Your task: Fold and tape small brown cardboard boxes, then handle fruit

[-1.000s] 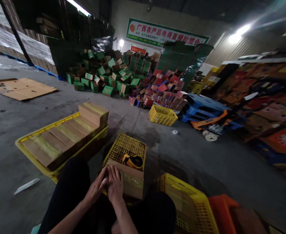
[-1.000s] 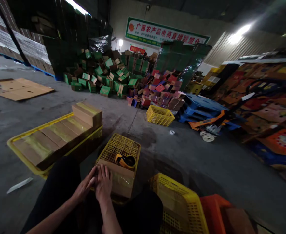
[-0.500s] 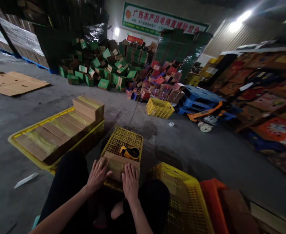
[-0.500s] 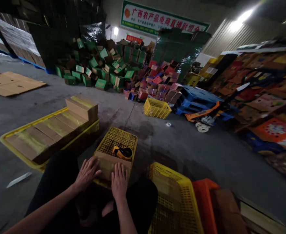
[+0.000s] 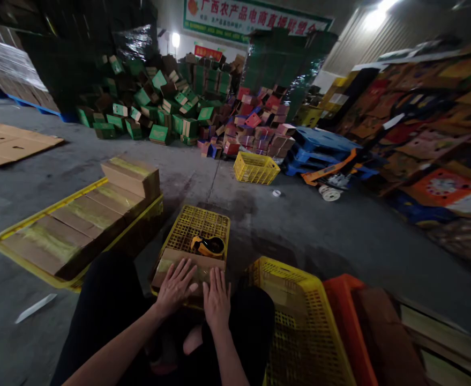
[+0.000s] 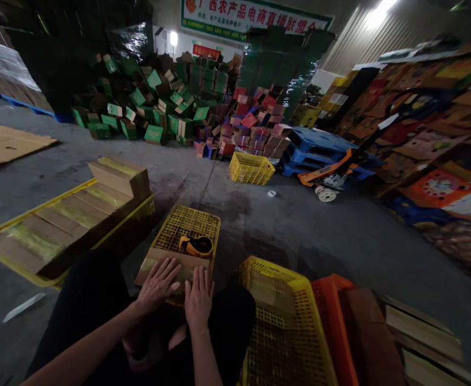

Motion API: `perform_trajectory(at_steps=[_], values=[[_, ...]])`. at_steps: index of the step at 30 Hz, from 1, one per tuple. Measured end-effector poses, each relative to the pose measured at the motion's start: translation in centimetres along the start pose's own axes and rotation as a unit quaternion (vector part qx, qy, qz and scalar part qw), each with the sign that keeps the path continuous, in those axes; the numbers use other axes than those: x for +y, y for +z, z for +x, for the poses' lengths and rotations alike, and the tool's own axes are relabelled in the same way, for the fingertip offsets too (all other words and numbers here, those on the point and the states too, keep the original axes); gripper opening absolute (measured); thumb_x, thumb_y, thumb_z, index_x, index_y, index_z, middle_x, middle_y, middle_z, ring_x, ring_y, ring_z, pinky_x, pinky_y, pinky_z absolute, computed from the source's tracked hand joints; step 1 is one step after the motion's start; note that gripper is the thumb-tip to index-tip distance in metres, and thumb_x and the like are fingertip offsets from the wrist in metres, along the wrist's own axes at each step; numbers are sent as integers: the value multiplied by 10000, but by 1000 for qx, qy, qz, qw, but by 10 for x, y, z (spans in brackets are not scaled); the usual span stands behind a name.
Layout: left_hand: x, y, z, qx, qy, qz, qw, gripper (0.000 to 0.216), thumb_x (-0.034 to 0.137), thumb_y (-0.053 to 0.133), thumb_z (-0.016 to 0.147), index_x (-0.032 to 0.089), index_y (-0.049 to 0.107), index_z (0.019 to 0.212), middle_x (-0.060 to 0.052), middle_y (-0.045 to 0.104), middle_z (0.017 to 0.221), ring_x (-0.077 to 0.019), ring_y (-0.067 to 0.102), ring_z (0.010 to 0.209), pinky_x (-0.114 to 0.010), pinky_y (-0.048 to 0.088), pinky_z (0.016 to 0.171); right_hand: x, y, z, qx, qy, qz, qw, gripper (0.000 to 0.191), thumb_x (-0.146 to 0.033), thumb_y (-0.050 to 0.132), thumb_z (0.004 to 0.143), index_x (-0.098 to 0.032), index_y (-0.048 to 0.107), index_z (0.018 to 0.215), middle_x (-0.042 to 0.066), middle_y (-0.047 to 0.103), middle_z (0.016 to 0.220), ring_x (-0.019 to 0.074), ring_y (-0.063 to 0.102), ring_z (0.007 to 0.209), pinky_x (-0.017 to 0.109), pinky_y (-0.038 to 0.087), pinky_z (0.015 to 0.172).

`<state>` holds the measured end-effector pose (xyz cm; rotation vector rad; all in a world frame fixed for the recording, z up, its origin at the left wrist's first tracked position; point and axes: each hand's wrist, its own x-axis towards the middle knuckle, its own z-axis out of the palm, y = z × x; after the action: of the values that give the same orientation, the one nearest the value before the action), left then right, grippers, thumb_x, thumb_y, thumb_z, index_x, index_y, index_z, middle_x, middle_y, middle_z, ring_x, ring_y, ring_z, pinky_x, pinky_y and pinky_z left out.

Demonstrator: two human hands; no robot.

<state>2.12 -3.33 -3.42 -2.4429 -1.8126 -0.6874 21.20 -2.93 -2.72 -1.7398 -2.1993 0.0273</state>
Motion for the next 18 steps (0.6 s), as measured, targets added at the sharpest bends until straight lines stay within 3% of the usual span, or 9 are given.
perform_trajectory(at_steps=[3, 9, 14, 18], values=[[0, -1, -1, -5, -6, 1, 1000, 572, 471, 446, 1007, 287, 385, 1545, -76, 377, 1597, -309, 368, 1470, -532, 276, 1198, 14, 4, -2, 5, 63, 44, 997, 624, -479, 200, 1059, -127, 341, 1555, 160, 391, 1580, 283, 399, 1450, 487, 378, 1141], [24, 7, 7, -6, -25, -14, 1000, 579, 460, 476, 991, 213, 439, 1514, -130, 386, 1591, -345, 350, 1474, -600, 243, 1190, 26, 16, 0, 26, 90, 195, 976, 638, -490, 234, 1050, -103, 365, 1540, 164, 435, 1554, 223, 454, 1419, 370, 429, 1127], [60, 16, 18, -29, 29, -33, 999, 565, 335, 521, 965, 295, 422, 1519, -91, 343, 1621, -319, 312, 1494, -613, 219, 1194, 36, 23, 1, 12, 154, 316, 936, 702, -560, 264, 1014, -85, 428, 1506, 154, 453, 1540, 221, 428, 1437, 374, 363, 1176], [70, 15, 18, -33, 26, -26, 999, 629, 343, 553, 944, 321, 373, 1546, -97, 303, 1637, -346, 265, 1510, -650, 180, 1191, 47, 30, 6, 4, 235, 365, 901, 801, -655, 279, 960, -71, 487, 1467, 185, 502, 1493, 266, 496, 1387, 411, 428, 1118]])
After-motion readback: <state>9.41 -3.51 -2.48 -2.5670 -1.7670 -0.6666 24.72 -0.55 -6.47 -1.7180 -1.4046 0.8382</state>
